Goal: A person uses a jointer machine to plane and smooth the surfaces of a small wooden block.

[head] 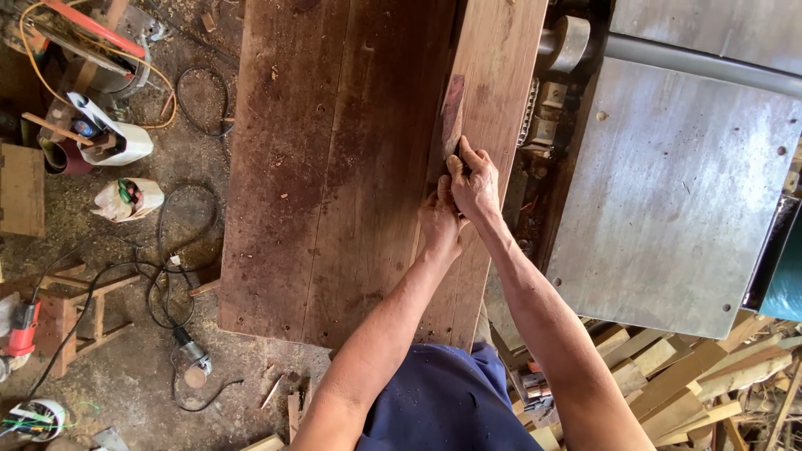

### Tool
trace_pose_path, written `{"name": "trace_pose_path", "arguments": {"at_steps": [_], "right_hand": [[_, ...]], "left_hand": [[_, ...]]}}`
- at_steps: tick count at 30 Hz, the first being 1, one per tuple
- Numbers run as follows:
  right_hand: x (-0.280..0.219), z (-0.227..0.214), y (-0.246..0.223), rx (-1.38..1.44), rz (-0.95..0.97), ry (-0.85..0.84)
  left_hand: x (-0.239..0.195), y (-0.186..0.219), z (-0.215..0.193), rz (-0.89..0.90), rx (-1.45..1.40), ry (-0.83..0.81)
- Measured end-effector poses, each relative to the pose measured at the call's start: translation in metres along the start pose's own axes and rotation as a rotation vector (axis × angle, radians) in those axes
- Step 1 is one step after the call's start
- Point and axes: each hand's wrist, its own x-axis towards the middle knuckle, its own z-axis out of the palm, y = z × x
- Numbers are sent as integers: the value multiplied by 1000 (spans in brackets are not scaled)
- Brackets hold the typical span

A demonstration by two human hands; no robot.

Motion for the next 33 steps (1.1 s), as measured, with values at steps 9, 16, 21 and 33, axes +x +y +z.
{"name": "trace_pose_path", "arguments": {"at_steps": [9,16,21,33], "right_hand": [[15,-1,6,22,-14,-8],[26,-4,3,13,-11,-26],[34,-4,5,26,-17,-22],[56,0,13,63,-32,24]], "left_hand": [[1,3,17,23,-62,39],[7,2,29,36,-89,80],[2,11,43,57,-122,86],[27,-1,53,33,-128,74]]}}
